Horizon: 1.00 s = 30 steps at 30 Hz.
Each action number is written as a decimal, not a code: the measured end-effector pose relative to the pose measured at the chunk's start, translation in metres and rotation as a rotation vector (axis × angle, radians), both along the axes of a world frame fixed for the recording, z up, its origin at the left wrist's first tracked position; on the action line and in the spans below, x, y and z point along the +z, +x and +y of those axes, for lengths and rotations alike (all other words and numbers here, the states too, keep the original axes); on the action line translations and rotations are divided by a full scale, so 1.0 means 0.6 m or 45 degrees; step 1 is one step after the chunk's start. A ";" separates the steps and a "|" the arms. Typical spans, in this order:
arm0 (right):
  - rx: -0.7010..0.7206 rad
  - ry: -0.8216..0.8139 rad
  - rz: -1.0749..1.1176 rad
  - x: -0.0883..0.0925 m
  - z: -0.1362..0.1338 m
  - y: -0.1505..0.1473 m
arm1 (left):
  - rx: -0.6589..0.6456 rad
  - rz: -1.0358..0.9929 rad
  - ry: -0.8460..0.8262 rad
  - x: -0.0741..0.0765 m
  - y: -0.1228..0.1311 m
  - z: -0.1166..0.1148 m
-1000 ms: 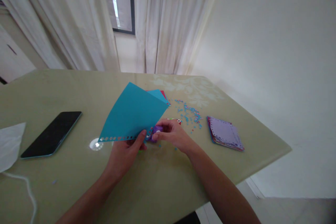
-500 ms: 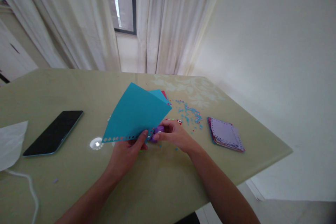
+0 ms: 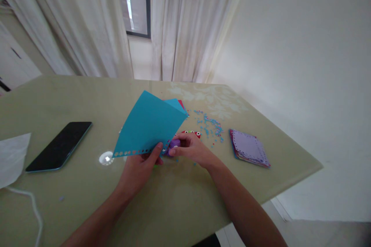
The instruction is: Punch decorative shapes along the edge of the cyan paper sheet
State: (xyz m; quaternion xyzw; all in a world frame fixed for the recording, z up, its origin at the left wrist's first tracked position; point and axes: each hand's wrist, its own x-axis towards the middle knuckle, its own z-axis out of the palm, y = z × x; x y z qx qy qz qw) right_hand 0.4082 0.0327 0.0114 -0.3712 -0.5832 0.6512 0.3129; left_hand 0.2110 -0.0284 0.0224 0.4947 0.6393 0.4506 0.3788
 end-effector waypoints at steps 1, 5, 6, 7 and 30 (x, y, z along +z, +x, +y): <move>0.000 -0.001 -0.001 0.000 0.000 0.000 | -0.001 -0.002 0.000 0.000 0.000 0.000; 0.005 -0.004 -0.007 0.002 0.000 0.000 | -0.019 0.004 0.003 -0.005 -0.003 0.001; 0.003 0.001 -0.008 0.002 0.000 0.000 | -0.023 0.007 0.004 -0.006 -0.003 0.001; 0.000 0.009 -0.009 0.002 0.000 0.000 | -0.027 0.010 0.006 -0.007 -0.003 0.001; -0.264 -0.178 0.386 -0.020 -0.012 -0.039 | -0.121 0.286 0.095 -0.056 -0.006 0.004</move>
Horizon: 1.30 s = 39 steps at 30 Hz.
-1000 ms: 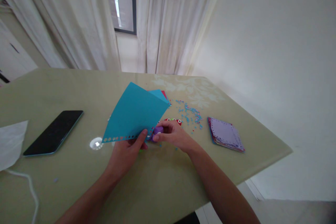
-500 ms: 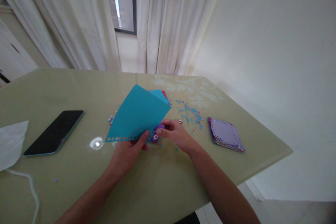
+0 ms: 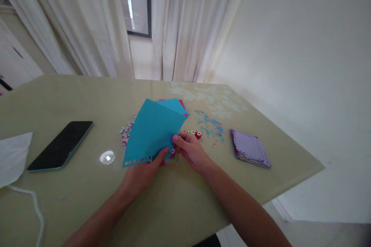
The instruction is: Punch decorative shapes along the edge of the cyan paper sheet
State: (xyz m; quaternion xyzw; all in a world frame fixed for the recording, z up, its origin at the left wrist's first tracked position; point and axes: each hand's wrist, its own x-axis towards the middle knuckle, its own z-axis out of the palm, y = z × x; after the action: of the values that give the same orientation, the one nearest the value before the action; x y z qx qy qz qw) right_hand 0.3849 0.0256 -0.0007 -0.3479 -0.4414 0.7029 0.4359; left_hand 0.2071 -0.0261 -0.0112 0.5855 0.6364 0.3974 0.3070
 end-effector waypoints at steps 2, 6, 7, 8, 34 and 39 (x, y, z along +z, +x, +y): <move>-0.001 0.006 -0.005 0.001 -0.001 -0.001 | 0.002 -0.013 0.000 -0.001 0.001 0.000; -0.005 0.021 -0.044 -0.003 0.000 0.001 | -0.001 -0.004 -0.034 0.010 0.001 0.001; -0.001 0.024 -0.056 -0.005 0.000 0.001 | 0.005 -0.009 -0.042 0.012 0.001 0.001; 0.006 0.025 -0.068 -0.006 0.001 0.002 | 0.014 -0.018 -0.042 0.014 0.001 0.000; -0.732 0.772 -1.202 0.020 0.080 0.139 | 0.639 -0.309 0.106 0.034 -0.051 0.028; -0.443 0.634 -1.663 -0.004 0.102 0.178 | 0.686 -0.317 0.114 0.011 -0.040 0.028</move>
State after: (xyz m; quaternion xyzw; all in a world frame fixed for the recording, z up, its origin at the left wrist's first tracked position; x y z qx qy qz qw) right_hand 0.4919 0.0870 -0.0028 -0.6527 -0.6974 0.1502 0.2549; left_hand 0.1832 -0.0093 -0.0046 0.3552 0.7083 0.5609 0.2401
